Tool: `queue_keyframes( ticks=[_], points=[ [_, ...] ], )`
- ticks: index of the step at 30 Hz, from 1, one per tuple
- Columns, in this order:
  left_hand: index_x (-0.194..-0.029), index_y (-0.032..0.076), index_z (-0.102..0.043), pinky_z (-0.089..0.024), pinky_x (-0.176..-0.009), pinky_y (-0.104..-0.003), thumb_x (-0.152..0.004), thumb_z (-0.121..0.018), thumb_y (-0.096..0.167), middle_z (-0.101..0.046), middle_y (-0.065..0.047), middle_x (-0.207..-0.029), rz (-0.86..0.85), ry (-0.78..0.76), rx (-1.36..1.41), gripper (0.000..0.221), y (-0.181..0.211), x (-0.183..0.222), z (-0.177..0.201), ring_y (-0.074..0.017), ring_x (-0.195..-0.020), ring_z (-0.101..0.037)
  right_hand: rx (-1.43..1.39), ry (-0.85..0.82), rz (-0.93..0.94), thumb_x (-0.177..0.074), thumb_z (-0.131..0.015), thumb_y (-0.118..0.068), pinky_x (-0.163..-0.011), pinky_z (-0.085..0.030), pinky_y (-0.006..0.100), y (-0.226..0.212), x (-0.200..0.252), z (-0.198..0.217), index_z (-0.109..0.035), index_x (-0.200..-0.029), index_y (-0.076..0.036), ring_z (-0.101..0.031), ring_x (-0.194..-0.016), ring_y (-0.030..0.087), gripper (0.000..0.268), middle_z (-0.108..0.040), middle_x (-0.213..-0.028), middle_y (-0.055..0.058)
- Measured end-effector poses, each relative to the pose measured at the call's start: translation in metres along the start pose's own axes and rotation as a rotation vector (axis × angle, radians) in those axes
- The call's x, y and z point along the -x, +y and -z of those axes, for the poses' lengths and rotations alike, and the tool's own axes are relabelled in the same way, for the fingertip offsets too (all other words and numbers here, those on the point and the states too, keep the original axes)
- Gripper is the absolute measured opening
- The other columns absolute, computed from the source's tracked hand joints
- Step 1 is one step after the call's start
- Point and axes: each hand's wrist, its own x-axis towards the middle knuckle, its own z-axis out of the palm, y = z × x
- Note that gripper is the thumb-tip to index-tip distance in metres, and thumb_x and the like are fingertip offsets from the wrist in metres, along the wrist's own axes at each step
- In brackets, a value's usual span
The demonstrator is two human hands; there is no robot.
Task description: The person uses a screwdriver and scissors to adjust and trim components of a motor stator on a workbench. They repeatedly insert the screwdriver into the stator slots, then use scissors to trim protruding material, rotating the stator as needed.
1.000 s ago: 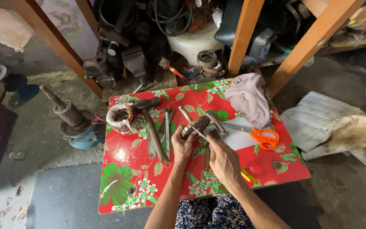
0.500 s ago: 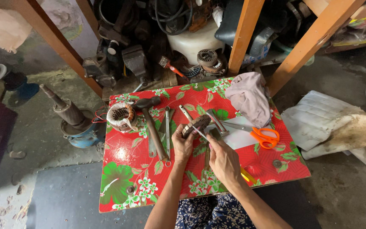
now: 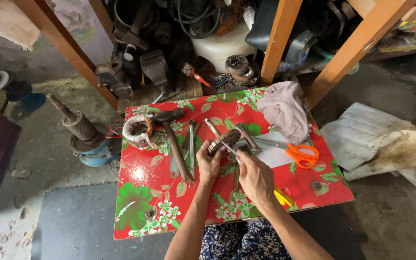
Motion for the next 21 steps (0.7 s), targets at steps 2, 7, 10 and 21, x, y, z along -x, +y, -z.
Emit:
queue_keyframes(
  ticks=[2,7,10,21],
  points=[
    [-0.099,0.000,-0.070,-0.054,-0.074,-0.024,-0.088,-0.078,-0.003,-0.073,-0.001,-0.091,0.021,0.001,0.029,0.014,-0.001,0.001,-0.002,-0.0054,-0.081,-0.063,0.016,-0.012,-0.017,-0.094,-0.063,-0.011,-0.071,-0.055,0.048,-0.001,-0.001,-0.001,-0.072,-0.118,-0.008,-0.071,-0.083,0.040,0.025,-0.074,-0.097,0.019],
    [-0.101,0.000,-0.070,-0.054,-0.074,-0.023,-0.087,-0.077,-0.002,-0.074,-0.001,-0.091,0.000,-0.002,-0.011,0.016,0.000,0.001,-0.001,-0.0052,-0.081,-0.063,-0.020,-0.066,-0.039,-0.094,-0.062,-0.007,-0.073,-0.054,0.048,-0.003,-0.001,-0.005,-0.069,-0.122,-0.006,-0.069,-0.083,0.040,0.029,-0.070,-0.092,0.023],
    [-0.099,-0.001,-0.068,-0.051,-0.073,-0.024,-0.091,-0.077,-0.004,-0.071,-0.001,-0.090,-0.033,-0.016,0.000,0.012,-0.003,0.002,-0.002,-0.0055,-0.082,-0.059,-0.308,-0.309,-0.111,-0.088,-0.054,0.002,-0.073,-0.056,0.044,0.005,-0.002,-0.006,-0.059,-0.134,-0.007,-0.071,-0.084,0.034,0.048,-0.070,-0.097,0.020],
    [-0.102,0.000,-0.068,-0.055,-0.077,-0.024,-0.089,-0.072,-0.006,-0.073,-0.002,-0.093,0.032,-0.035,0.086,0.015,-0.004,0.001,-0.001,-0.0070,-0.084,-0.065,-0.432,-0.303,0.016,-0.090,-0.067,-0.001,-0.069,-0.054,0.036,0.034,-0.017,-0.011,-0.064,-0.133,-0.004,-0.064,-0.077,0.021,0.043,-0.068,-0.091,0.015]
  ],
)
